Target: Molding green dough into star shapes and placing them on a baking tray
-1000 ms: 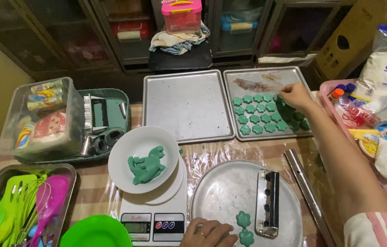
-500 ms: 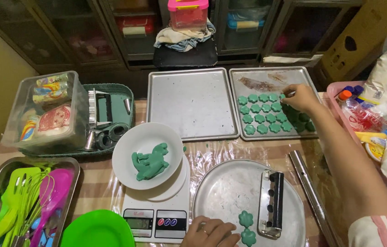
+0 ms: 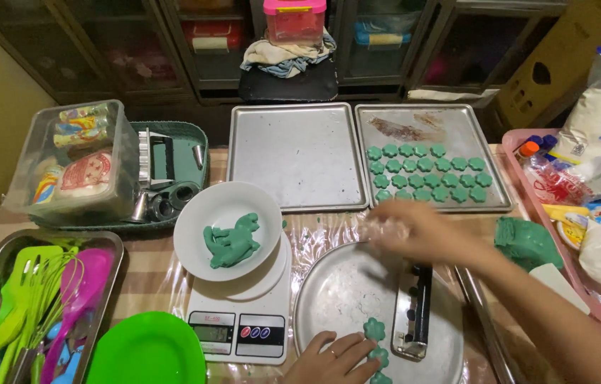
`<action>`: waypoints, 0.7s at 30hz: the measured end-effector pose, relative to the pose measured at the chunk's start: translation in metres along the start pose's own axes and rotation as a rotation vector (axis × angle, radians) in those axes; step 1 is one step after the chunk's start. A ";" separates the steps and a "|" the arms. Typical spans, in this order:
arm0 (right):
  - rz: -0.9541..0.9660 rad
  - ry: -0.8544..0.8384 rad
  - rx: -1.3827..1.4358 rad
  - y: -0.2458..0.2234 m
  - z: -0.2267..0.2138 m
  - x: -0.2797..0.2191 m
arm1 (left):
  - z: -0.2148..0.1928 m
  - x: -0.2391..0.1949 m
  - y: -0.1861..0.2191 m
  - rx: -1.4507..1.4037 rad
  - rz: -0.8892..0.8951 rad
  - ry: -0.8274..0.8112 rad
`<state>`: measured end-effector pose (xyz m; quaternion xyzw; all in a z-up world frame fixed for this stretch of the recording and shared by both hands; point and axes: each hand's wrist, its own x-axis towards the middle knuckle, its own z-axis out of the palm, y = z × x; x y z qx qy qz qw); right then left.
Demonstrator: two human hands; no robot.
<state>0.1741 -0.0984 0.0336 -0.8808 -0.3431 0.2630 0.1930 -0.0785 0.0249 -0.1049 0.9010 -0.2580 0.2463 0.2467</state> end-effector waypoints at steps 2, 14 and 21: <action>-0.077 -0.160 -0.131 -0.025 0.013 -0.020 | 0.008 -0.008 -0.001 -0.013 -0.004 -0.065; -0.271 -0.368 -0.505 -0.001 0.081 -0.038 | -0.014 0.005 0.000 0.027 0.071 0.034; -0.304 -0.368 -0.503 0.014 0.100 -0.042 | -0.031 0.017 0.001 0.085 0.115 0.100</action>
